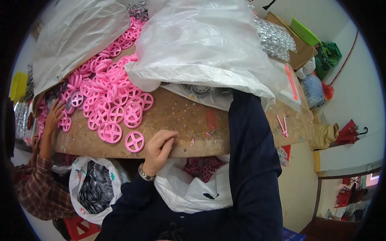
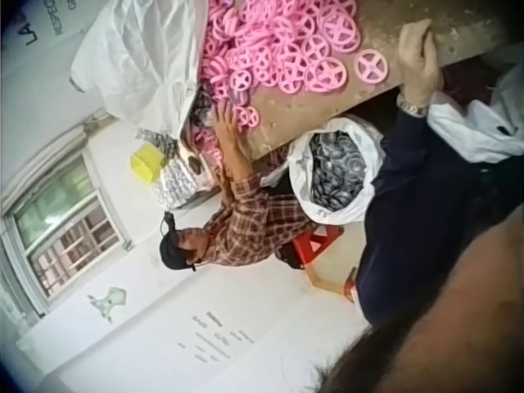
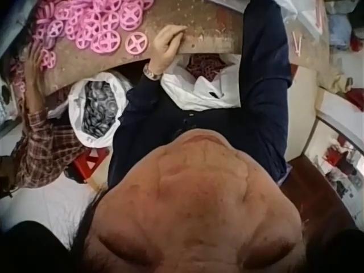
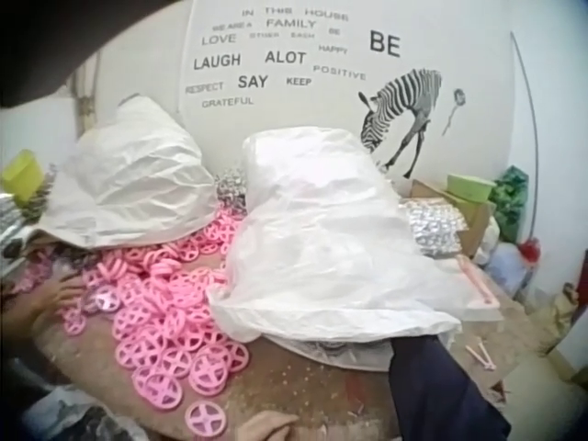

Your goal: Assembling small grey plastic cores into pink circular plastic frames at a workbench.

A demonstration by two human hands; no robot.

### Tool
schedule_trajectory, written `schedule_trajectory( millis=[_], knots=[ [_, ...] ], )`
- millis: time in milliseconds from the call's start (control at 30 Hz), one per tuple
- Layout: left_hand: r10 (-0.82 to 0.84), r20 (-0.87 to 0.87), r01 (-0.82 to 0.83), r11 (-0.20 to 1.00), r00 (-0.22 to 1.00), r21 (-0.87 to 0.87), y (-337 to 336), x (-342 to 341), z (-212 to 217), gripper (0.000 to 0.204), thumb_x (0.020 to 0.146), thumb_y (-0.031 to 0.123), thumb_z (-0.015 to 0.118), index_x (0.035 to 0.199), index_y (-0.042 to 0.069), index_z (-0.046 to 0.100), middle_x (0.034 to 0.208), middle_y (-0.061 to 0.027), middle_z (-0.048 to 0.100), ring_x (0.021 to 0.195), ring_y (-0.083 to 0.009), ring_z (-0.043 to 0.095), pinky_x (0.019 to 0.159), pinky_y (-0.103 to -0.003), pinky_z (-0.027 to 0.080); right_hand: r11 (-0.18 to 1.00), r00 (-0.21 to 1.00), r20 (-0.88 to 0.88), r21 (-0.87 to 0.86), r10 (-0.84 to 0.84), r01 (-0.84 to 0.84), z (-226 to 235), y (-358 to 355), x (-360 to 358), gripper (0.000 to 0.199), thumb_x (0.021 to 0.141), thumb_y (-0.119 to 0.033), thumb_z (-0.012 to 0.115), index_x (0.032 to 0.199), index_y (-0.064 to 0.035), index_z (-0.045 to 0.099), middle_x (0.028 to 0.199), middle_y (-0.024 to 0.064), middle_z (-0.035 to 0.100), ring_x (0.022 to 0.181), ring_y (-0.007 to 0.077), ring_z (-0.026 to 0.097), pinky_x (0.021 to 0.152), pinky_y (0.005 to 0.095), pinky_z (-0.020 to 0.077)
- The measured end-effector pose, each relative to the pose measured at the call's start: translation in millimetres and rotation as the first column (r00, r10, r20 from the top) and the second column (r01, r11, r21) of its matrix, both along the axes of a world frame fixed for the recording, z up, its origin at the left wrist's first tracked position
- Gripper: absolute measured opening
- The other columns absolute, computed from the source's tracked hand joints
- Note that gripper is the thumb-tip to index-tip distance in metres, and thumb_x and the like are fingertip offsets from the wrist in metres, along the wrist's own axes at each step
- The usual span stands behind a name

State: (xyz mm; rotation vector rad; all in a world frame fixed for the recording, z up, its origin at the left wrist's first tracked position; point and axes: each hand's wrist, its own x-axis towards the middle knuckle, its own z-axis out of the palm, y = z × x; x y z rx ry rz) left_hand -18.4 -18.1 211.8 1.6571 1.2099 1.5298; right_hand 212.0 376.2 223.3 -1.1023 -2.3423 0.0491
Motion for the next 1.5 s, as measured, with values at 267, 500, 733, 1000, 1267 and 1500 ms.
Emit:
schedule_trajectory(
  millis=[267, 500, 733, 1000, 1267, 1500],
  knots=[
    [0.014, -0.003, -0.014, 0.998, 1.0, -0.06, 2, 1, -4, 0.019, 0.09, -0.004, 0.056, 0.107, -0.002, 0.064, 0.086, -0.0119, 0.06, 0.075, -0.0221, 0.06, 0.068, -0.03, 0.047, 0.981, 0.999, -0.006, -0.193, -0.04, 0.038, -25, -47, 12, 0.045, 0.094, -0.032, 0.057, 0.135, -0.0138, 0.055, 0.134, 0.0086, 0.059, 0.125, 0.0258, 0.053, 0.107, 0.0368, 0.0388],
    [0.034, 0.006, -0.033, 0.998, 0.999, -0.045, -3, 0, -6, 0.018, 0.091, -0.003, 0.055, 0.107, -0.002, 0.064, 0.087, -0.0111, 0.061, 0.074, -0.0205, 0.061, 0.067, -0.029, 0.047, 0.996, 0.996, 0.088, 0.085, -0.007, 0.0, -33, -62, 10, 0.054, 0.088, -0.045, 0.065, 0.133, -0.0156, 0.058, 0.131, 0.0094, 0.06, 0.122, 0.0298, 0.054, 0.104, 0.0387, 0.0405],
    [0.02, -0.034, -0.022, 0.999, 0.999, -0.039, 0, -1, -12, 0.018, 0.093, -0.002, 0.054, 0.108, -0.002, 0.064, 0.093, -0.0075, 0.063, 0.077, -0.0137, 0.063, 0.067, -0.025, 0.048, 0.991, 0.884, 0.453, 0.106, -0.117, 0.076, -8, -57, -14, 0.045, 0.093, -0.044, 0.053, 0.127, -0.0163, 0.059, 0.128, 0.0131, 0.061, 0.117, 0.0303, 0.057, 0.099, 0.04, 0.0454],
    [0.014, -0.042, -0.015, 1.0, 0.999, -0.027, 0, -2, -12, 0.019, 0.094, 0.0, 0.054, 0.109, -0.002, 0.064, 0.095, -0.0069, 0.064, 0.079, -0.0128, 0.064, 0.068, -0.024, 0.049, 0.963, 0.99, 0.139, 0.268, -0.038, 0.0, 49, -132, -8, 0.035, 0.094, -0.038, 0.053, 0.12, -0.0159, 0.063, 0.121, 0.0111, 0.065, 0.108, 0.0293, 0.062, 0.093, 0.0393, 0.0483],
    [0.137, 0.038, -0.135, 0.989, 0.99, -0.059, -5, -4, 2, 0.02, 0.092, 0.0, 0.055, 0.109, -0.001, 0.065, 0.094, -0.0099, 0.064, 0.08, -0.0179, 0.062, 0.071, -0.028, 0.049, 0.896, 0.994, 0.112, 0.443, -0.017, -0.034, 58, -190, -28, 0.028, 0.094, -0.023, 0.057, 0.114, -0.0044, 0.064, 0.109, 0.0146, 0.067, 0.1, 0.0308, 0.063, 0.086, 0.0383, 0.049],
    [0.61, -0.578, -0.454, 0.791, 0.542, 0.409, 7, -53, 36, 0.052, 0.085, 0.02, 0.071, 0.13, 0.004, 0.053, 0.109, -0.0163, 0.059, 0.103, -0.0326, 0.055, 0.085, -0.044, 0.046, 0.828, 0.894, -0.437, -0.534, -0.098, -0.17, 55, -260, -21, 0.028, 0.095, -0.025, 0.063, 0.106, 0.0009, 0.063, 0.084, 0.0013, 0.062, 0.063, 0.0053, 0.054, 0.054, 0.0231, 0.0434]
  ],
)
